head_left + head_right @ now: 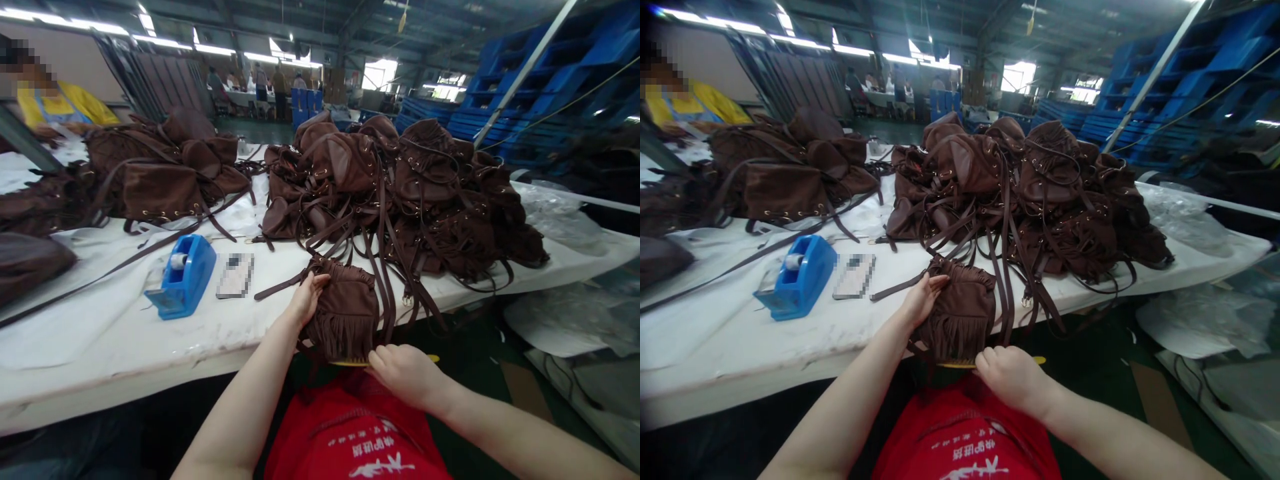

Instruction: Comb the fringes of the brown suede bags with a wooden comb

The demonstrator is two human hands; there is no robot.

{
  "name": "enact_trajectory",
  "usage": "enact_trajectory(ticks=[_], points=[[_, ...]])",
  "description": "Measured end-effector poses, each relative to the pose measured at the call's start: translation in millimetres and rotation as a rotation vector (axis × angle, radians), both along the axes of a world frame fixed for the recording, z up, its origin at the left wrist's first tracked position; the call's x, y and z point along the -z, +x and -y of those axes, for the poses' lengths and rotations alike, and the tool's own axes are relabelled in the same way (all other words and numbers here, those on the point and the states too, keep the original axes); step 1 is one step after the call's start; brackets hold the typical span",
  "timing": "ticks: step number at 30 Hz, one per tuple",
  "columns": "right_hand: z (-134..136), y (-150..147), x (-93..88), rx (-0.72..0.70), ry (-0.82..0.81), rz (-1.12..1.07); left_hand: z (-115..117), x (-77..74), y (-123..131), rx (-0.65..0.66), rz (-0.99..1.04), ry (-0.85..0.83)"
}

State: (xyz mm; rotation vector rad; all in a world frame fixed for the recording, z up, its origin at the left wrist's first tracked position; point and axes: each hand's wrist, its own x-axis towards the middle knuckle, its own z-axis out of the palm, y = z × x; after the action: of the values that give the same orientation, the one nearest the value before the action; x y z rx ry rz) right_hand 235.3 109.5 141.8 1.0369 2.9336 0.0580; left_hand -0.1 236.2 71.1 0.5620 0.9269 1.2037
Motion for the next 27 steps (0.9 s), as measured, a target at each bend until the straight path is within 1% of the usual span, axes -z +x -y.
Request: enact_trajectory(ticks=[1,3,5,6,7,8,9,11,12,13,14,16,18,21,22,24,26,27], points=[[6,6,0.2,-0.033,0.072,-0.063,1,2.6,2,-0.003,-0.037,0.028],[14,17,-3.1,-0.154,0.16,-0.215,3,7.1,6,-0.006,-0.097,0.077],[14,23,-9.2,-0.273,0.159,-0.342,5,10.1,6,-0.004,-0.117,0.11],[12,23,-12.2,-0.279,0.131,-0.382,6,11.0,6,0.0,-0.112,0.121],[6,19,-14.5,-0.232,0.088,-0.404,6,11.5,5,0.005,-0.097,0.13],[-2,13,-15.6,-0.136,0.042,-0.409,7,11.7,5,0.009,-0.073,0.139],[-12,5,-15.3,-0.01,0.002,-0.397,7,11.8,4,0.01,-0.044,0.146],[-35,-14,-10.9,0.25,-0.059,-0.309,7,11.4,2,-0.001,0.012,0.155],[-47,-23,-7.2,0.344,-0.078,-0.239,7,10.9,1,-0.005,0.032,0.154],[-57,-31,-2.9,0.402,-0.095,-0.166,7,10.3,0,-0.009,0.047,0.149],[-64,-37,1.6,0.431,-0.111,-0.099,7,9.6,0,-0.011,0.058,0.142],[-69,-44,10.2,0.413,-0.148,-0.009,8,7.9,-2,-0.007,0.079,0.122],[-64,-44,17.4,0.351,-0.167,0.021,7,6.4,-3,0.003,0.104,0.106],[-47,-39,27.4,0.26,-0.214,0.045,4,6.5,-4,0.018,0.128,0.078],[-42,-35,31.2,0.222,-0.263,0.063,3,7.2,-4,0.019,0.132,0.066],[-33,-28,39.2,0.162,-0.438,0.087,0,8.8,-4,0.018,0.141,0.046],[-28,-18,46.1,0.165,-0.704,0.033,-1,8.8,-5,0.012,0.14,0.034],[-27,-12,48.2,0.182,-0.854,-0.041,-1,7.4,-5,0.012,0.129,0.031]])
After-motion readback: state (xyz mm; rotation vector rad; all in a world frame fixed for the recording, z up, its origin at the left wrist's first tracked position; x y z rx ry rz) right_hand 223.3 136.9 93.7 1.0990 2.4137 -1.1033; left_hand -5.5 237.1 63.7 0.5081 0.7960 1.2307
